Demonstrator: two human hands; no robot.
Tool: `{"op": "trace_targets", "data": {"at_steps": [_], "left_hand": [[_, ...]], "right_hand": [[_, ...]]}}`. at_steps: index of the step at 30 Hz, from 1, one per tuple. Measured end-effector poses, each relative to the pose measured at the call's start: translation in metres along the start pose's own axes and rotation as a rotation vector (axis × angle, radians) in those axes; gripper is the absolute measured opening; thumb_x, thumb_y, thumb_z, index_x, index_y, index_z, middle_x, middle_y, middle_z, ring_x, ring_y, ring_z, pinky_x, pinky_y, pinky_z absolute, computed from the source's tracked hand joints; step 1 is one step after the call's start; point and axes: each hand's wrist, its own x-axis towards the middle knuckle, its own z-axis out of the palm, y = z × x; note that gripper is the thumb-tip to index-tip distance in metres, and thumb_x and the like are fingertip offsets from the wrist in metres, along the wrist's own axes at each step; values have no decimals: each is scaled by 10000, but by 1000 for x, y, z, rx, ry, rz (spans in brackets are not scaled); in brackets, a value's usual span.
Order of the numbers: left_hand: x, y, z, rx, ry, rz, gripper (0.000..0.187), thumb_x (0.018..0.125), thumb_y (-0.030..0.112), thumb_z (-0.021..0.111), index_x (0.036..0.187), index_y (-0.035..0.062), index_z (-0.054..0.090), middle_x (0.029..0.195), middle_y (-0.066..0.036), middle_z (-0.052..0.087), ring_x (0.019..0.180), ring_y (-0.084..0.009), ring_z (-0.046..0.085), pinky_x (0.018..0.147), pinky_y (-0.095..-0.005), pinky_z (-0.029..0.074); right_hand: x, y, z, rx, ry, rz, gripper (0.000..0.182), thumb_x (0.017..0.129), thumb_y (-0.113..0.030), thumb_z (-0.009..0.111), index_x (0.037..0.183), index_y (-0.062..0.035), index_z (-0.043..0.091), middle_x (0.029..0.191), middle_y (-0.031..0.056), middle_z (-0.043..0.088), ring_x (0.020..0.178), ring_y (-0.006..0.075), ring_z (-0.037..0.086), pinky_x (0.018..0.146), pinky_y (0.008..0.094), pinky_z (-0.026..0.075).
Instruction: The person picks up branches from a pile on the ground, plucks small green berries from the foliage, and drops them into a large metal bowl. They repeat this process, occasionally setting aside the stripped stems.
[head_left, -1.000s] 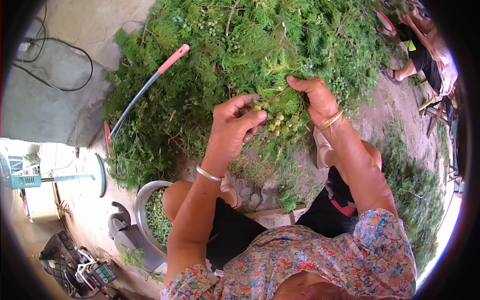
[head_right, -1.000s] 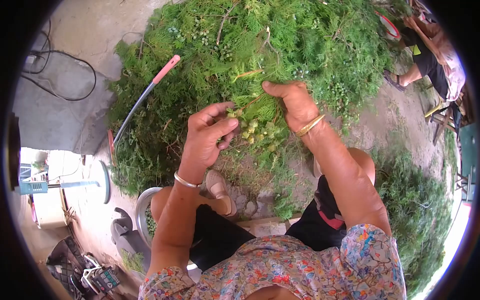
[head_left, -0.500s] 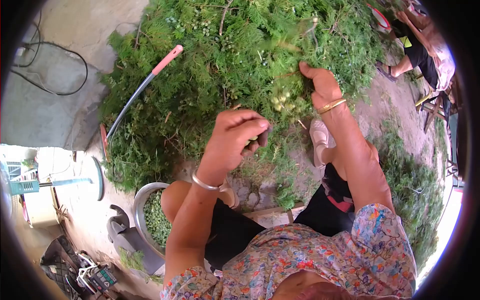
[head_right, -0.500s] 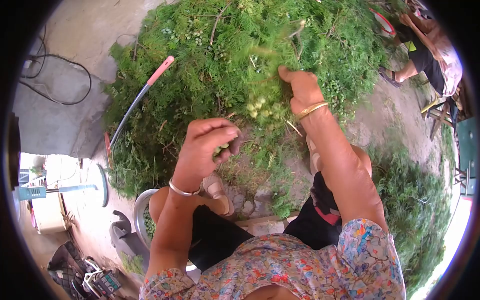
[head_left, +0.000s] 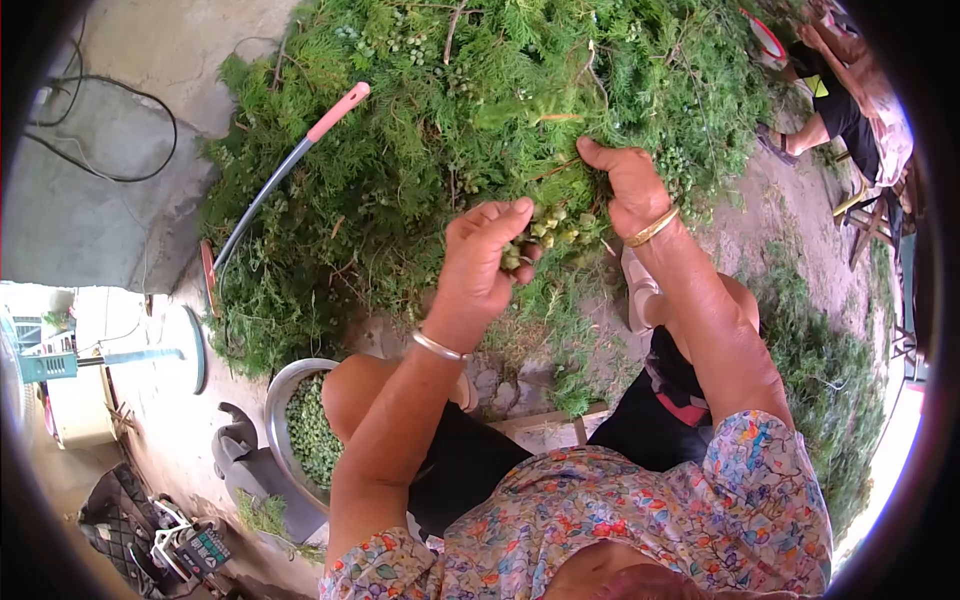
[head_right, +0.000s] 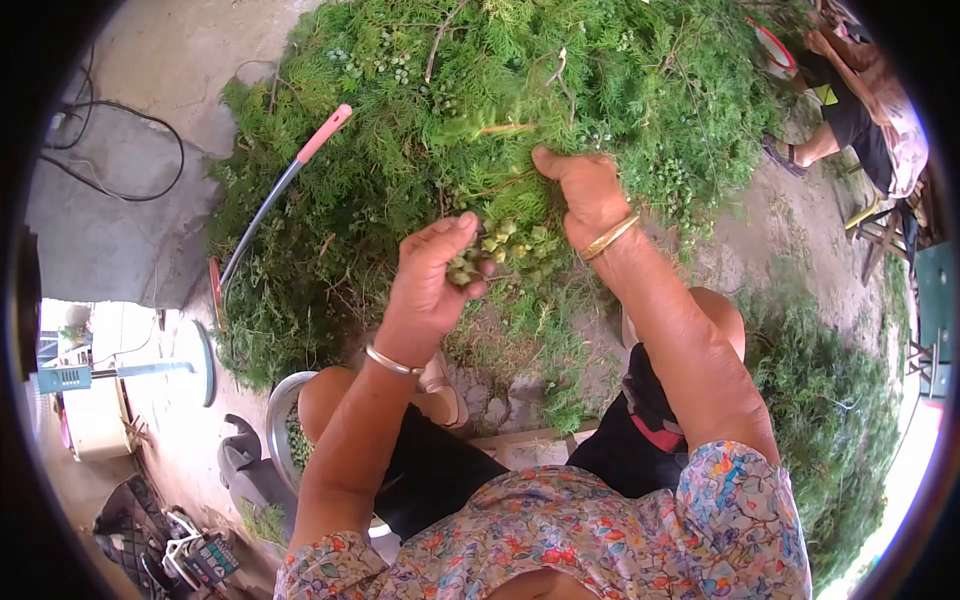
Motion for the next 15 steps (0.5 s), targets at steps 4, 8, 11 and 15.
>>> {"op": "trace_targets", "data": {"at_steps": [4, 8, 11, 15], "left_hand": [[2, -21, 13, 157, 92, 160, 398, 767, 212, 730, 990, -38, 517, 720, -54, 569, 531, -133, 556, 370, -226, 390], [7, -32, 20, 410, 149, 275, 509, 736, 176, 746, 1076, -81, 468, 781, -60, 581, 534, -102, 530, 374, -230, 400], [5, -26, 28, 377, 196, 278, 487, 731, 143, 736, 1075, -75, 470, 787, -60, 583, 559, -95, 529, 372, -221, 390], [10, -24, 23, 256, 220, 243, 496, 721, 137, 737, 1084, -69, 470, 796, -64, 581, 600, -98, 532, 392, -230, 399]], "right_hand": [[5, 15, -3, -116, 101, -117, 149, 812, -28, 615, 899, 93, 615, 865, 152, 645, 728, 219, 629, 656, 344, 524], [5, 22, 1, -229, 168, -143, 139, 801, -22, 622, 878, 94, 610, 834, 132, 638, 696, 198, 614, 623, 335, 512], [4, 25, 1, -234, 129, -104, 139, 801, -24, 624, 879, 90, 608, 835, 129, 637, 694, 192, 608, 607, 332, 501], [1, 20, 5, -219, 158, -106, 134, 794, -42, 634, 812, 84, 590, 768, 108, 606, 646, 166, 555, 559, 325, 454]]}}
